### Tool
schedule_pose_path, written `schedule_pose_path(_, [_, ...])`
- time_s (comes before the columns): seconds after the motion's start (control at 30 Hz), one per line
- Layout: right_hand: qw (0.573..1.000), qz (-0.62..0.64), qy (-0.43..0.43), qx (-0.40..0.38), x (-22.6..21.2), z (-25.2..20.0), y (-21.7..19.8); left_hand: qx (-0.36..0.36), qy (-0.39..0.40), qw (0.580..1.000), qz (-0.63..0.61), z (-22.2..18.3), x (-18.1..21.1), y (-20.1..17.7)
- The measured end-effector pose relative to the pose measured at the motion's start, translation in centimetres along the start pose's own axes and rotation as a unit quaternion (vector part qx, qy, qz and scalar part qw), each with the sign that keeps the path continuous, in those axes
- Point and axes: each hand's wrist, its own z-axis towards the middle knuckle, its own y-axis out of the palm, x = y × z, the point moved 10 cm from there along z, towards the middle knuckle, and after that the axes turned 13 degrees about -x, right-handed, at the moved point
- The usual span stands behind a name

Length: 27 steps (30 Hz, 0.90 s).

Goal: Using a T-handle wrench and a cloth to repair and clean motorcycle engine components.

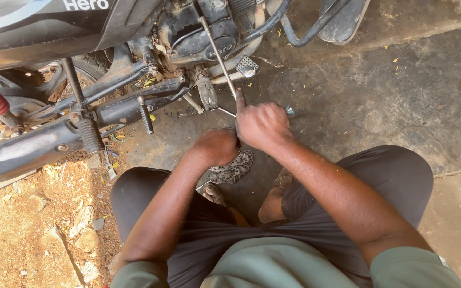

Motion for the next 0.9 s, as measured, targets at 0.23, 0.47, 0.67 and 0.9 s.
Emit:
schedule_pose_path(0.23, [0.995,0.045,0.032,-0.087,0.0,-0.1,-1.0,-0.032,-0.027,0.999,0.019,0.6,-0.7,0.7])
schedule_pose_path(0.47, [0.999,-0.005,0.011,-0.042,2.2,-0.3,1.8,0.017,0.062,0.998,-0.023,-1.8,0.0,-1.6])
schedule_pose_path(0.67, [0.981,0.059,-0.069,-0.17,4.3,-2.5,10.0,0.172,0.064,0.978,-0.102,-4.6,-5.9,-5.4])
schedule_pose_path(0.9, [0.935,0.077,0.036,-0.343,12.8,1.3,30.0,0.292,0.176,0.935,-0.097,-4.3,-5.7,-6.8])
